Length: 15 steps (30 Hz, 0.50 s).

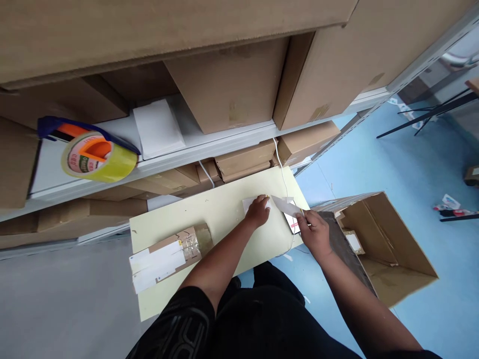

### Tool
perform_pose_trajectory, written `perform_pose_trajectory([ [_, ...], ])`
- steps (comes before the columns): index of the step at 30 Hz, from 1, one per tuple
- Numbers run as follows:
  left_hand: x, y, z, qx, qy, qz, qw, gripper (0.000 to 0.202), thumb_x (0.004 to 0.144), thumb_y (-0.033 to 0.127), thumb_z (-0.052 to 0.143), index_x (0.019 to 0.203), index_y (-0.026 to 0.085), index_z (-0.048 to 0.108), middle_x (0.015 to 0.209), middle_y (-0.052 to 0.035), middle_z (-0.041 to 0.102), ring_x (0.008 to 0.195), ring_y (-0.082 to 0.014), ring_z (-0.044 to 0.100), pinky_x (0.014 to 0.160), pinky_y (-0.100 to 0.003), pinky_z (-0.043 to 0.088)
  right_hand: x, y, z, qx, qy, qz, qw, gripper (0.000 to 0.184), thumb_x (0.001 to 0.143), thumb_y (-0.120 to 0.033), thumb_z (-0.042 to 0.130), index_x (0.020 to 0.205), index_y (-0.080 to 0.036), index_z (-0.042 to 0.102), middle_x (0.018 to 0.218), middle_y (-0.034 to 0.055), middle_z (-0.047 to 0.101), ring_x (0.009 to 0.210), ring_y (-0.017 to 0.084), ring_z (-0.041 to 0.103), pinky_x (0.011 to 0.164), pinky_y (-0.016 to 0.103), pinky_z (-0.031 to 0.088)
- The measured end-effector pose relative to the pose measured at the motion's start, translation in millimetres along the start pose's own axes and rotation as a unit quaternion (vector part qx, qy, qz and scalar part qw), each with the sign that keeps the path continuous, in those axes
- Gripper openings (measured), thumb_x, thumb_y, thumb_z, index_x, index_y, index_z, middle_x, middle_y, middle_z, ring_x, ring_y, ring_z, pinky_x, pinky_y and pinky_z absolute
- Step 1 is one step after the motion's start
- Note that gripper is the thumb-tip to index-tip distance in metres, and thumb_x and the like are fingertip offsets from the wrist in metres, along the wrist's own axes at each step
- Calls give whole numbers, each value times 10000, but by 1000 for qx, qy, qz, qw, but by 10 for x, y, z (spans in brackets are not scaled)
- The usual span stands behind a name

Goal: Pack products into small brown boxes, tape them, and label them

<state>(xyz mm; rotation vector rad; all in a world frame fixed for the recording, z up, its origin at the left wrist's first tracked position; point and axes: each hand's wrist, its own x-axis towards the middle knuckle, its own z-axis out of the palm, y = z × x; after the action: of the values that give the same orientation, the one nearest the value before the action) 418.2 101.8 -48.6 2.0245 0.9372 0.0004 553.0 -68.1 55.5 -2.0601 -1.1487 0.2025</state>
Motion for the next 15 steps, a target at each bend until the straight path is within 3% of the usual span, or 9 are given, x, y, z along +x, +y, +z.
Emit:
perform_pose_trajectory([
  [2,-206,82,-174,-192,-17,-47,980,419,1002,460,403,1134,163,668,1249,-139,667,1158,-263,620,988,-413,503,-14,-86,-83,57,1,-64,996,203,958,-268,567,1052,-258,748,987,77,746,911,222,695,852,380,558],
  [4,-498,156,-414,-386,-56,-90,916,667,986,677,250,968,159,670,983,-125,714,942,-240,689,830,-385,556,0,-190,-135,107,-20,-103,989,298,941,-205,552,1154,-295,741,1092,77,741,1003,233,702,908,428,575],
  [6,-840,221,-700,-512,-71,-112,849,757,908,804,278,926,153,664,850,-107,703,783,-229,698,696,-357,550,39,-322,-157,147,-52,-127,980,344,929,-175,533,1157,-313,750,1142,73,731,1052,237,700,930,451,586],
  [8,-1188,282,-993,-552,-61,-112,824,641,836,766,530,894,143,669,792,-90,695,706,-213,688,626,-321,521,81,-486,-138,184,-84,-145,969,340,925,-170,531,1120,-324,764,1164,64,728,1077,238,698,947,459,589],
  [10,-1513,336,-1254,-550,-32,-100,829,470,752,587,757,842,134,672,761,-73,689,678,-190,672,603,-289,498,95,-682,-63,220,-106,-148,958,304,927,-190,560,1105,-329,764,1183,62,724,1102,242,692,967,464,584],
  [12,-1806,378,-1455,-549,14,-87,831,378,707,463,835,775,136,658,722,-54,675,659,-167,654,599,-272,487,58,-909,68,266,-112,-115,950,323,918,-239,620,1215,-321,716,1253,81,697,1151,254,673,984,464,575],
  [15,-2208,388,-1632,-588,81,-83,801,372,715,457,837,733,150,627,674,-31,651,610,-149,634,573,-266,472,-99,-1302,313,365,-142,-35,919,637,881,-379,712,1474,-300,491,1401,138,607,1204,277,648,951,449,585],
])
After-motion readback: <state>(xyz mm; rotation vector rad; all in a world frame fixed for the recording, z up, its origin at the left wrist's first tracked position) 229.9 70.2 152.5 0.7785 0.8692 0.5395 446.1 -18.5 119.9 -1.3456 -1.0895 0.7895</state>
